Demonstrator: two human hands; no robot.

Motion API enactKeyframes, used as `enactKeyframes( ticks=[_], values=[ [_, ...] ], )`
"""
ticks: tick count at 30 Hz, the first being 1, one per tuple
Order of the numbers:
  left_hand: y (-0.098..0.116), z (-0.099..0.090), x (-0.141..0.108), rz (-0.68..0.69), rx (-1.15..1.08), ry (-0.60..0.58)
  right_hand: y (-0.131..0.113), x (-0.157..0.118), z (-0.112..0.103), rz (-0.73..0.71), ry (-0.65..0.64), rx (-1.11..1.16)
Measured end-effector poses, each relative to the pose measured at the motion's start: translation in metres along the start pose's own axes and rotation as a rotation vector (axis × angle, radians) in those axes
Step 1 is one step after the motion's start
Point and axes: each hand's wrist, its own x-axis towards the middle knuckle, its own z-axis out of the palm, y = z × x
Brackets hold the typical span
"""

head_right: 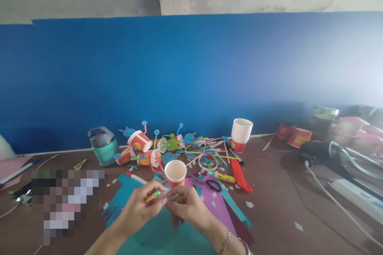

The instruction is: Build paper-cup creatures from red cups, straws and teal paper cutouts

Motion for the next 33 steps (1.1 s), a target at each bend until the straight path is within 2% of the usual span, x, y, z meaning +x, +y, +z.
enactKeyframes(
  ticks=[5,10,15,25,30,33],
  values=[
    [0.000,-0.008,0.004,-0.080,-0.186,-0.148,-0.005,-0.003,-0.004,0.037,-0.053,-0.011],
    [-0.005,-0.008,0.003,-0.084,-0.155,-0.209,-0.005,-0.002,-0.003,0.067,-0.044,-0.045],
    [-0.010,-0.008,0.003,-0.053,-0.099,-0.220,-0.003,-0.002,-0.003,0.083,-0.041,-0.082],
    [-0.005,-0.007,0.004,-0.032,-0.086,-0.242,-0.003,-0.002,-0.002,0.091,-0.047,-0.068],
    [-0.009,-0.005,0.004,-0.035,-0.080,-0.231,-0.001,-0.002,-0.002,0.092,-0.054,-0.042],
    [-0.009,-0.005,0.005,-0.036,-0.045,-0.185,-0.003,-0.003,-0.002,0.093,-0.057,-0.041]
  ],
)
